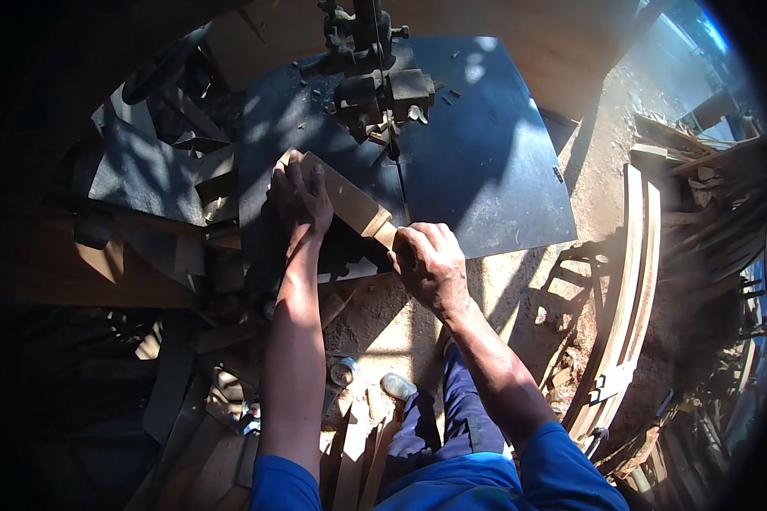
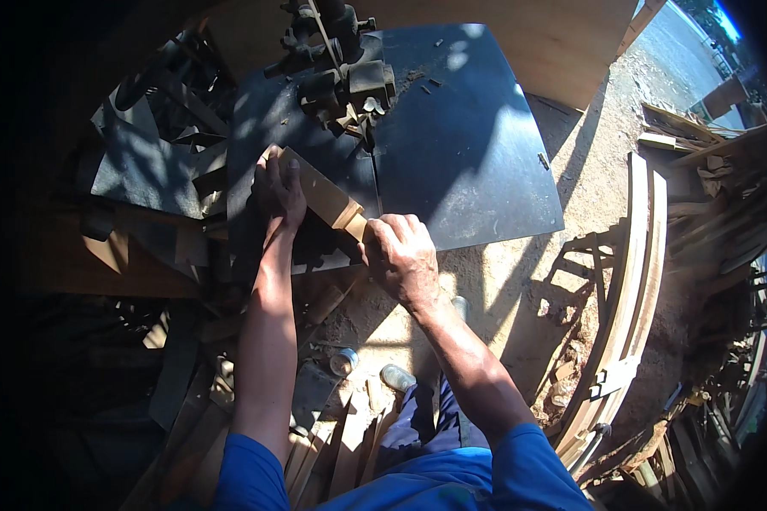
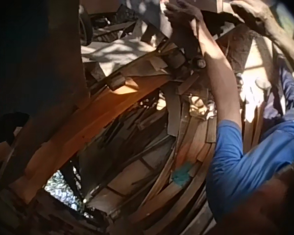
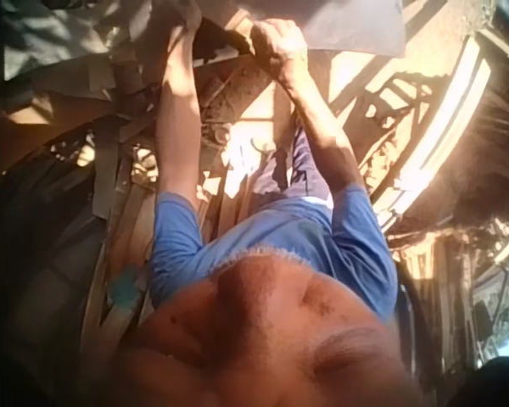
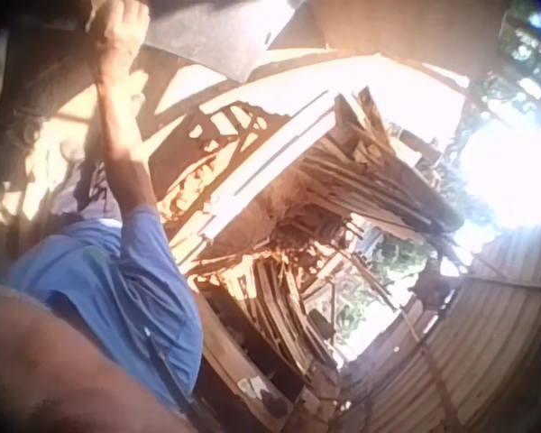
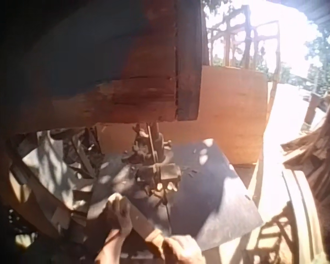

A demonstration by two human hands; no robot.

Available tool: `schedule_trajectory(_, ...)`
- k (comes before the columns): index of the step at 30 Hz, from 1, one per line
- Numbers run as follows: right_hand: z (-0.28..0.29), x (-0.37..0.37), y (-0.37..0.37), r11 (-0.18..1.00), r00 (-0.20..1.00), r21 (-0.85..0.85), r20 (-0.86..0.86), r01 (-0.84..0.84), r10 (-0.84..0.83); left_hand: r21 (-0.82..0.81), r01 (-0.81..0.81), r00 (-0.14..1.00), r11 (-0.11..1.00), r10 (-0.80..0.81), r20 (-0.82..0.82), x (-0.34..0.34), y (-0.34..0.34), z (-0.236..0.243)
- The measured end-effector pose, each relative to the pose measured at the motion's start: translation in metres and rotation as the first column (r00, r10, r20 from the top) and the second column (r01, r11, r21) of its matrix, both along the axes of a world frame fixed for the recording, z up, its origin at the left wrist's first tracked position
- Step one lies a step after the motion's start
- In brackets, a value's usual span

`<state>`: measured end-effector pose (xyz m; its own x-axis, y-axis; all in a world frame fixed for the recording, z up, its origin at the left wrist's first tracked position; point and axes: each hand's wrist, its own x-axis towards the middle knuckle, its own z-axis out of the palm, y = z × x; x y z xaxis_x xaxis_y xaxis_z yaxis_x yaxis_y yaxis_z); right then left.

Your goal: The person saws a piece of wood using a band saw, guiding the wood through the blade by hand and turning it to cut along marked lines.

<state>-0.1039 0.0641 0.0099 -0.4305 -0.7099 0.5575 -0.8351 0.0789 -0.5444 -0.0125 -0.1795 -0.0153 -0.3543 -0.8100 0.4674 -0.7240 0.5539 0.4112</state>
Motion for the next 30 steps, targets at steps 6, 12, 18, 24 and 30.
schedule_trajectory(6,-0.003,-0.031,-0.021,0.987,0.989,0.062,-0.039,0.145,-0.143,0.013,0.005,0.999,1.000,-0.004,-0.039,-0.045,-0.009,0.011)
schedule_trajectory(12,-0.002,-0.046,-0.040,0.996,0.996,0.039,0.012,0.086,-0.086,0.042,0.054,0.998,0.998,-0.053,-0.023,-0.056,-0.042,0.004)
schedule_trajectory(18,-0.001,-0.044,-0.058,0.993,0.992,-0.003,0.036,0.120,-0.120,0.115,0.069,0.995,0.991,-0.061,-0.075,-0.058,-0.055,0.014)
schedule_trajectory(24,-0.003,-0.058,-0.056,0.987,0.986,0.018,0.034,0.162,-0.162,0.080,0.148,0.982,0.986,-0.136,-0.134,-0.080,-0.066,-0.014)
schedule_trajectory(30,-0.001,-0.059,-0.056,0.985,0.984,0.021,0.047,0.171,-0.172,0.102,0.078,0.986,0.992,-0.062,-0.154,-0.090,-0.057,0.001)
